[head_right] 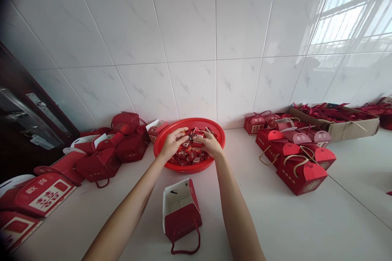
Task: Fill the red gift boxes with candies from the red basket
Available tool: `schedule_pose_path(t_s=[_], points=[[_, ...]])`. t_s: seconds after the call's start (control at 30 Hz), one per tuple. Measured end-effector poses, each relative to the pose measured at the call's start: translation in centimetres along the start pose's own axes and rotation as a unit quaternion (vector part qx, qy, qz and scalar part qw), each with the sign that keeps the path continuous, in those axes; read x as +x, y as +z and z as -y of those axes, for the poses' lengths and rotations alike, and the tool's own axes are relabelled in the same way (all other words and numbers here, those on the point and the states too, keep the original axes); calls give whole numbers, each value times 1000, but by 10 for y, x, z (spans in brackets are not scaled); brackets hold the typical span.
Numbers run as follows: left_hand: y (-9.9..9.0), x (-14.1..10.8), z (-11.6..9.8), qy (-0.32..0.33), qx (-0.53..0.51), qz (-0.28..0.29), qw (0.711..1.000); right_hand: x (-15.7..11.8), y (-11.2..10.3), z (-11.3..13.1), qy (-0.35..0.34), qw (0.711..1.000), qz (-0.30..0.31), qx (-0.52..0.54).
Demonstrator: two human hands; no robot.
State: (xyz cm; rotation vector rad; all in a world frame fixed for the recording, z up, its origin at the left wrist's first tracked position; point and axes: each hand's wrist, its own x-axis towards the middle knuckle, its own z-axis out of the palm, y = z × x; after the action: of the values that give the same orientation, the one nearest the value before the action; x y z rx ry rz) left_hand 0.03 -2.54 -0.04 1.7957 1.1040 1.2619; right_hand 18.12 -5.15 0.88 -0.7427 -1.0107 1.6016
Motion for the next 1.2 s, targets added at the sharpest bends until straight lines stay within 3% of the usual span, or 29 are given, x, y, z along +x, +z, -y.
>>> schedule_pose_path(t_s=[0.1, 0.23, 0.4, 0.6, 0.77, 0.87, 0.97, 1.1, 1.2], points=[[1, 1, -1, -11, 12, -2, 1000, 1, 0, -1, -6, 1000, -19, 8], [1, 2, 0, -21, 134, 23, 990, 4, -2, -2, -39, 994, -90, 57], [7, 5, 7, -51, 242, 146, 958, 6, -4, -1, -59, 984, -125, 114], [16, 11, 13, -87, 331, 315, 885, 7, -4, 0, -69, 980, -131, 131], [20, 13, 17, -99, 363, 370, 849, 7, -4, 0, -64, 979, -134, 142], [23, 12, 19, -88, 353, 351, 863, 6, -3, 0, -63, 979, -131, 143], [22, 12, 17, -59, 306, 297, 902, 5, -3, 0, -65, 979, -131, 142], [15, 12, 5, -6, 203, 147, 968, 6, -3, 1, -74, 978, -136, 137], [7, 8, -5, 27, 130, 45, 990, 7, -4, -1, -80, 978, -144, 131]])
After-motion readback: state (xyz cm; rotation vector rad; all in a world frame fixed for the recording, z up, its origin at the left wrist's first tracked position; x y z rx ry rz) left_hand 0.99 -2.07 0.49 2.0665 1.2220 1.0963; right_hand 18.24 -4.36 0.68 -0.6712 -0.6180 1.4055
